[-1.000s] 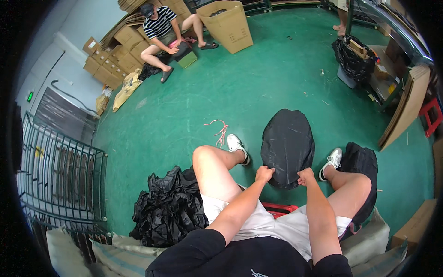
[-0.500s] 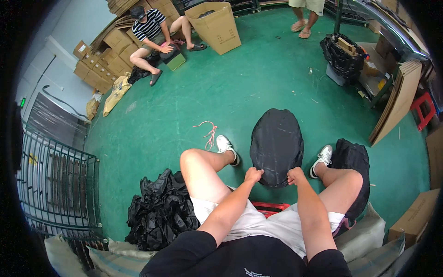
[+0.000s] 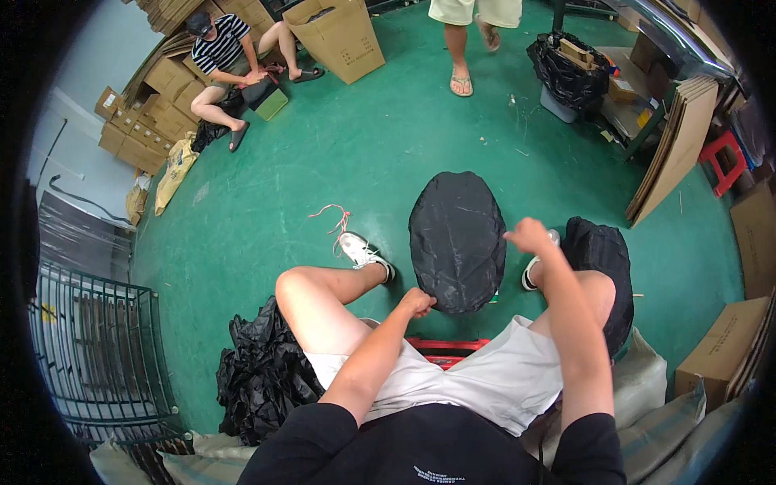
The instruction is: Inspecting and organizing black waterproof covers in a warehouse setting.
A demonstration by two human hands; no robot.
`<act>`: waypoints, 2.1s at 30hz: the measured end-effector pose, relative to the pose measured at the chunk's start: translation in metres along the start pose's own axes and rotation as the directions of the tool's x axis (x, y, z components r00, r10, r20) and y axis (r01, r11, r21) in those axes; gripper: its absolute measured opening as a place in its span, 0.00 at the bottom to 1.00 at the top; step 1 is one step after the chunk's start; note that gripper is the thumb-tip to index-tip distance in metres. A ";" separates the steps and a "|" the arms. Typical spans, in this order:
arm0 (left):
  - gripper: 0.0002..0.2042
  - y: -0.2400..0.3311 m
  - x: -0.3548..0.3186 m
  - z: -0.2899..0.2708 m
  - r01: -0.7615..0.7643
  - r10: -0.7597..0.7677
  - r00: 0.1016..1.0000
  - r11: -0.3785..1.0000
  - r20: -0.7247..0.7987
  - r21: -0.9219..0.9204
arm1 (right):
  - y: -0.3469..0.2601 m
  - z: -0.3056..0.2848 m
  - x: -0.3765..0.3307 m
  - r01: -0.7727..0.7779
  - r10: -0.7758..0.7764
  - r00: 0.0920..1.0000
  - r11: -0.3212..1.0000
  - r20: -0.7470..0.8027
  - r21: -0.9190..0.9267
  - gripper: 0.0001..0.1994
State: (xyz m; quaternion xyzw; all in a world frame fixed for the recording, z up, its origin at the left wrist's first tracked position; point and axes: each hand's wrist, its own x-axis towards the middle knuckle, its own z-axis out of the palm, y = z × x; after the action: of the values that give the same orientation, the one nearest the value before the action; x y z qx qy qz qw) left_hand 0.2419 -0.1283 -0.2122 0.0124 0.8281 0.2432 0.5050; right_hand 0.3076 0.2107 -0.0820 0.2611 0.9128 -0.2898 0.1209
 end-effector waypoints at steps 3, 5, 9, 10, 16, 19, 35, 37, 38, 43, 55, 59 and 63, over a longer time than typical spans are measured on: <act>0.18 0.017 -0.038 -0.008 -0.002 -0.028 0.985 0.985 0.173 0.171 | 0.027 -0.063 -0.012 -0.001 -0.005 0.996 0.998 0.091 0.063 0.16; 0.17 0.024 -0.058 -0.010 -0.433 0.385 0.878 0.892 0.284 0.130 | 0.059 -0.081 -0.013 -0.027 0.031 0.999 0.972 -0.015 0.234 0.12; 0.14 0.039 -0.142 -0.030 -0.545 0.575 0.815 0.804 0.072 -0.239 | 0.062 -0.098 -0.037 -0.130 0.087 0.989 0.895 0.120 0.426 0.12; 0.13 0.034 -0.159 -0.043 -0.599 0.630 0.777 0.734 -0.010 -0.321 | 0.058 -0.099 -0.039 -0.222 0.130 0.967 0.855 0.220 0.469 0.11; 0.07 -0.036 -0.264 -0.162 -0.805 0.394 0.593 0.295 -0.702 -0.515 | 0.037 -0.094 -0.034 -0.154 0.047 0.971 0.870 0.233 0.468 0.10; 0.06 -0.093 -0.270 -0.211 -0.884 0.116 0.465 -0.002 -0.878 -0.468 | 0.038 -0.088 -0.025 -0.135 0.032 0.977 0.860 0.211 0.493 0.09; 0.21 -0.416 -0.080 -0.069 0.413 -0.567 0.713 0.815 -0.411 -0.407 | 0.043 -0.071 -0.004 -0.329 0.216 0.927 0.859 0.306 0.393 0.11; 0.22 -0.410 -0.072 -0.027 0.511 -0.627 0.719 0.770 -0.300 -0.382 | 0.051 -0.072 -0.003 -0.329 0.221 0.927 0.867 0.302 0.375 0.11; 0.22 -0.403 -0.066 -0.008 0.483 -0.591 0.747 0.797 -0.304 -0.364 | 0.055 -0.075 -0.004 -0.321 0.218 0.931 0.870 0.293 0.374 0.11; 0.22 -0.347 -0.082 0.019 0.509 -0.652 0.662 0.754 -0.370 -0.415 | 0.045 -0.080 -0.016 -0.345 0.239 0.920 0.868 0.309 0.358 0.10; 0.16 -0.379 -0.114 -0.016 0.575 -0.521 0.769 0.817 -0.369 0.045 | 0.043 -0.074 -0.012 -0.332 0.220 0.920 0.878 0.325 0.345 0.10; 0.16 -0.387 -0.117 -0.035 0.329 -0.468 0.743 0.878 -0.478 -0.349 | 0.034 -0.074 -0.013 -0.277 0.168 0.939 0.887 0.300 0.369 0.09; 0.10 -0.377 -0.137 -0.089 -0.424 -0.549 0.672 0.266 -0.497 -0.866 | 0.030 -0.073 -0.006 -0.225 0.097 0.953 0.864 0.288 0.450 0.09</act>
State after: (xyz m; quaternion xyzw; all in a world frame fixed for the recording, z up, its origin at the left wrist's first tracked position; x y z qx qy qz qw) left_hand 0.3187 -0.5323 -0.2218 -0.4322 0.6253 0.6490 0.0318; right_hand 0.3241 0.2718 -0.0352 0.3190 0.7644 -0.5258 0.1935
